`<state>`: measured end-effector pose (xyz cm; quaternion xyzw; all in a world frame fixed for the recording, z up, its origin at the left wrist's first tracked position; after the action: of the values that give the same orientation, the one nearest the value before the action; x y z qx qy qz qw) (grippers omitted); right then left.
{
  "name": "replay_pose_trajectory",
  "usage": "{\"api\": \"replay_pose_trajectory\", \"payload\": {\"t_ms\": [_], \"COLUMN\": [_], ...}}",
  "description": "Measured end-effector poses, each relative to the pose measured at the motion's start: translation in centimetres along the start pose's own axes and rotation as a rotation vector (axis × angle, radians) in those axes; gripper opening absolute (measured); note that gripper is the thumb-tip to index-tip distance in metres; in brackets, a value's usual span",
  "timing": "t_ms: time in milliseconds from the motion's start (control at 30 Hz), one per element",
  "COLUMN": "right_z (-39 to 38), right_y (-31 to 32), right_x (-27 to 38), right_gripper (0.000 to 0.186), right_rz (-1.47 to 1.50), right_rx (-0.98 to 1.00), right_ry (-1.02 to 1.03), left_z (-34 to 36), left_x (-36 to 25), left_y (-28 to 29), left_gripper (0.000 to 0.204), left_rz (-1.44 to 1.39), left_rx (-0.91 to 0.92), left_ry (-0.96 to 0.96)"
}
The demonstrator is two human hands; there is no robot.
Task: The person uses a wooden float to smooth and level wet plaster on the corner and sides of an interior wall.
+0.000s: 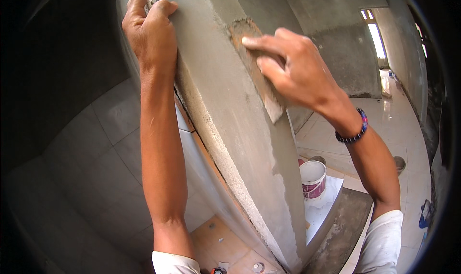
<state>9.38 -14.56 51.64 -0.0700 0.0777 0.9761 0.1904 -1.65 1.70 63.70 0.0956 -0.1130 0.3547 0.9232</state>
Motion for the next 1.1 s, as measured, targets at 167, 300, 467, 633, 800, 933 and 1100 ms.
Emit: {"api": "replay_pose_trajectory", "payload": {"t_ms": [167, 300, 467, 633, 800, 933, 1100], "right_z": [6.8, 3.6, 1.4, 10.3, 4.5, -5.6, -15.6], "right_y": [-0.2, 0.3, 0.4, 2.2, 0.9, 0.8, 0.5], "right_x": [-3.5, -0.7, -1.8, -3.1, -2.4, 1.1, 3.4], "right_gripper": [0.043, 0.043, 0.043, 0.048, 0.048, 0.048, 0.061], "right_rz": [0.168, 0.108, 0.035, 0.175, 0.194, 0.051, 0.182], "right_rx": [-0.120, -0.041, -0.004, -0.022, 0.021, 0.116, 0.237], "right_ry": [-0.038, 0.046, 0.039, 0.059, 0.113, 0.013, -0.138], "left_z": [0.0, -0.3, -0.1, -0.2, -0.4, -0.4, -0.7], "left_x": [0.5, -0.2, -0.2, 0.0, -1.0, -0.5, 0.5], "left_y": [-1.3, -0.9, -0.6, -1.1, -1.4, -0.6, -0.8], "left_gripper": [0.049, 0.049, 0.049, 0.049, 0.049, 0.050, 0.049], "left_rz": [0.000, -0.020, -0.014, -0.024, -0.061, -0.032, -0.062], "left_rx": [-0.005, 0.020, 0.003, 0.004, 0.005, 0.003, -0.002], "left_ry": [0.036, 0.039, 0.020, -0.043, 0.012, -0.061, -0.043]}}
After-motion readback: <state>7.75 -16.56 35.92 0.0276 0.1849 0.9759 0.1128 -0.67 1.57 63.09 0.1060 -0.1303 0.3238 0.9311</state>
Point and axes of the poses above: each hand's wrist, its own z-axis towards the middle knuckle, its own y-axis out of the back of the hand, x = y × z, the point moved 2 cm from there along z, towards the middle knuckle, and after that the axes turned 6 degrees about x, right-handed, at the moved point
